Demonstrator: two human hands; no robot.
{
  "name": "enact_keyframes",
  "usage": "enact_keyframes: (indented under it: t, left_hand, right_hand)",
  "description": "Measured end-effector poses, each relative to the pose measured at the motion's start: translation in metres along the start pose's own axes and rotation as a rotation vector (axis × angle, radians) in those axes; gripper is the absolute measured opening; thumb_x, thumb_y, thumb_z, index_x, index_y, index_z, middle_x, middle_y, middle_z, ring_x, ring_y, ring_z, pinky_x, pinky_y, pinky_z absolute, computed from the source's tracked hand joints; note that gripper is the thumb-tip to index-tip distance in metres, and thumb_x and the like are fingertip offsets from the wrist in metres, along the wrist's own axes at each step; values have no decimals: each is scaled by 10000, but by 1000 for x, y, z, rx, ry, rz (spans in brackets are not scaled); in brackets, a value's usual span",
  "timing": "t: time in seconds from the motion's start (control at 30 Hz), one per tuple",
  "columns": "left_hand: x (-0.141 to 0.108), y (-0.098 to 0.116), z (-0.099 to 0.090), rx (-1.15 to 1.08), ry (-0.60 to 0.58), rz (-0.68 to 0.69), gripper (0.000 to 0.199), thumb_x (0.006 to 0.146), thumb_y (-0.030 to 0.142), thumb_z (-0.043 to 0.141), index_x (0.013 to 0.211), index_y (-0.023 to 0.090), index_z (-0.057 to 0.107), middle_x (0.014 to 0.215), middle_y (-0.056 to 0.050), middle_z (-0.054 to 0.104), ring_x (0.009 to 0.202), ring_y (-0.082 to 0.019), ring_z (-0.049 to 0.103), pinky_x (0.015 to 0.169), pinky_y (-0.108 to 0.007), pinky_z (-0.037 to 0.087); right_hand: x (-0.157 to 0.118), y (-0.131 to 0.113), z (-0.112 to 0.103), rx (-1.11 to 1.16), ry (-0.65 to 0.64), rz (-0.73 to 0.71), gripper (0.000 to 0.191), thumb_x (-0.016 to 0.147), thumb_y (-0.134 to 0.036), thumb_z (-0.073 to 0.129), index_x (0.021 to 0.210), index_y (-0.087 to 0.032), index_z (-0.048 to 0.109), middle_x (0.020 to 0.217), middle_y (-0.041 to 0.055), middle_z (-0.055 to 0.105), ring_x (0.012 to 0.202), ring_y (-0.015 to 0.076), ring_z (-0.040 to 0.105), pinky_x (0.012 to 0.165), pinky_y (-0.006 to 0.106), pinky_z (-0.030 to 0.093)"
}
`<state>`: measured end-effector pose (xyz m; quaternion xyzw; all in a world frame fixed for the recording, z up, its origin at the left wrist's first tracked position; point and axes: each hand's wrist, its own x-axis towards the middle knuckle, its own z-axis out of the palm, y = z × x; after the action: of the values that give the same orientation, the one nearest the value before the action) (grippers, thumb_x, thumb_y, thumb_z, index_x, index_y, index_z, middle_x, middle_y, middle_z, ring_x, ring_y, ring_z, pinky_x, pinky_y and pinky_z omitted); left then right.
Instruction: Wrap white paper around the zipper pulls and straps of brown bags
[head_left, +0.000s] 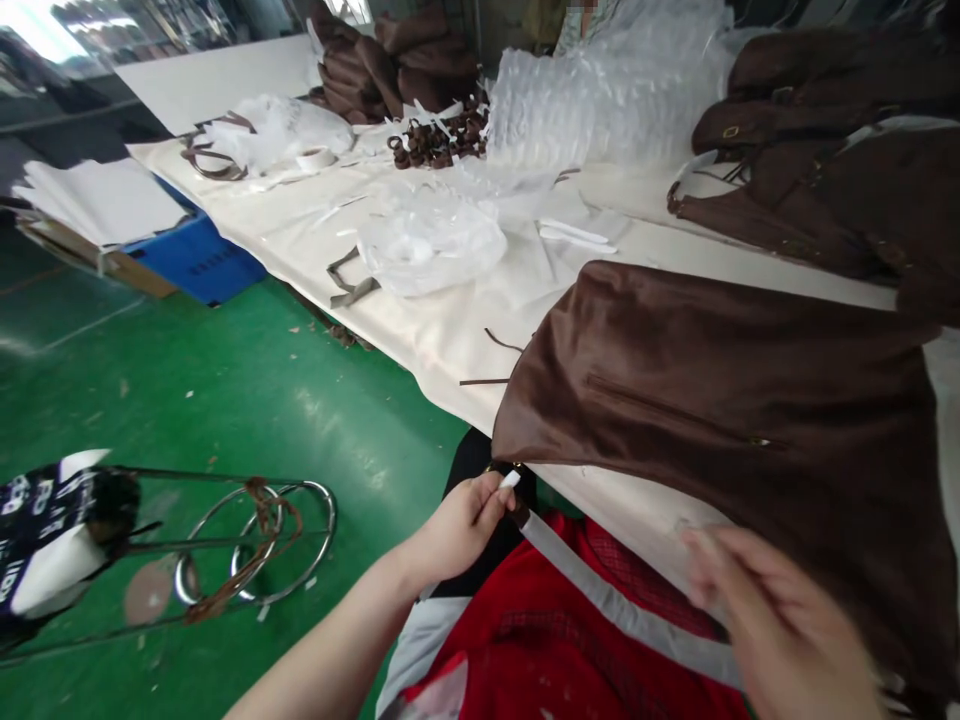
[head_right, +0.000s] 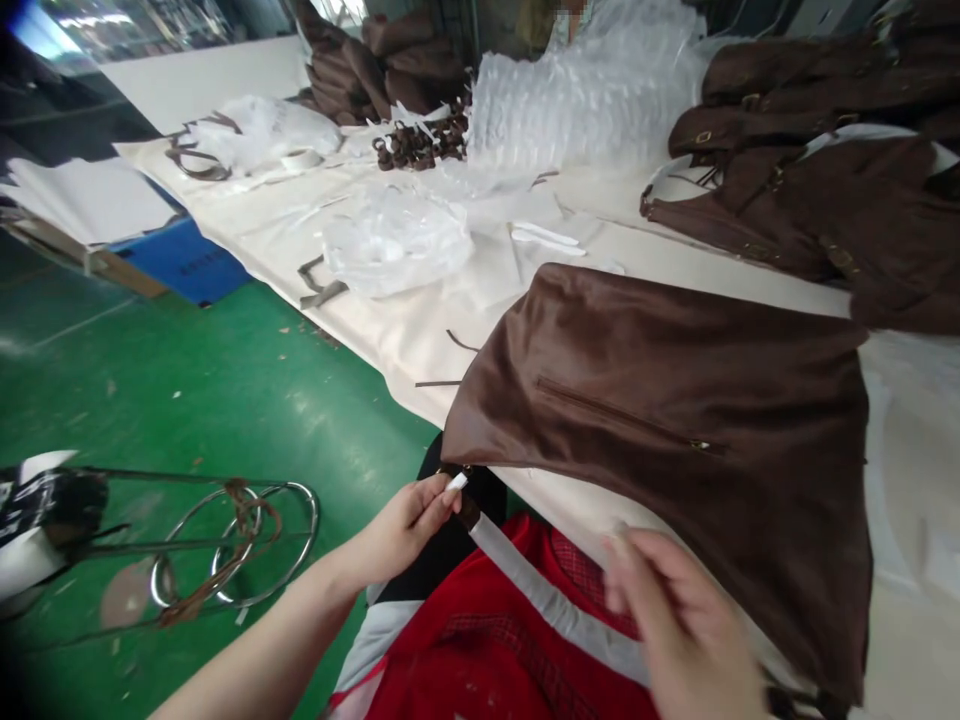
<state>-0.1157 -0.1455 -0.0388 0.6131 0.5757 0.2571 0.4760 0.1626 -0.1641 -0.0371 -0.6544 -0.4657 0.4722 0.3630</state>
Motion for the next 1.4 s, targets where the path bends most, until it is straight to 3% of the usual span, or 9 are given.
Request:
enact_keyframes:
  t: [0.13,0.27,0.43,0.6,0.7,0.83,1.1,1.3,1.4]
  left_hand:
    - [0,1,-2,78,-20,30,261,966,320,346,856,171,530,796,-27,569,731,-142,514,696,-236,424]
    - [1,-2,-4,83,-48,38,244,964,292,341,820,172,498,769,-25,568,696,-138,507,676,-240,418]
    - [1,-2,-9,62,-65,26,282,961,328,352,768,171,486,725,-9,533,668,-132,477,652,-242,397]
    - [5,-3,-6,-36,-17,-42,440,971,463,287,753,163,523,701,-12,522,648,-131,464,627,-246,383]
    - [10,-7,-5,-164,20,-157,509,932,575,299,712,168,512,583,27,428,532,-106,368,517,-228,314]
    - [13,-9,-7,-345,-53,-260,512,875,642,357,731,174,506,509,83,290,448,-82,254,453,-211,229]
    - [5,-4,-9,65,5,-25,343,953,315,299,792,166,562,715,-14,538,672,-144,500,672,-251,403]
    - [0,0,-11,87,10,47,388,986,329,243,784,173,535,772,-30,583,721,-152,540,693,-245,406]
    - [3,-2,-8,126,37,-12,383,986,348,265,758,180,523,725,-25,580,670,-146,530,663,-247,396]
  right_hand:
    - [32,-30,84,178,-476,-26,340,852,-523,575,852,-188,635,596,-19,524,529,113,473,509,231,405]
    - [41,-34,121,203,-651,-5,344,848,-512,569,790,-175,607,560,-41,474,489,92,413,468,216,332]
    - [44,-26,122,107,-680,-37,286,854,-442,565,713,-193,572,535,-53,422,481,96,367,458,223,298]
    - [52,-21,118,-54,-639,-96,256,843,-396,565,706,-188,625,585,-22,538,535,114,456,502,228,357]
    - [54,-17,113,-38,-704,-7,247,837,-405,560,759,-182,632,589,-22,567,511,111,494,501,225,389]
    - [50,-17,104,60,-705,81,252,825,-422,581,779,-175,604,601,-26,572,526,108,519,526,224,412]
    - [41,-29,102,221,-683,-7,266,857,-425,573,826,-165,626,582,-34,522,516,89,456,514,219,359]
    - [45,-33,118,100,-712,-3,283,832,-442,577,755,-172,612,529,-55,458,473,83,394,468,213,314]
    - [45,-30,119,60,-705,-11,268,832,-425,574,736,-178,612,509,-64,437,460,81,380,450,208,297]
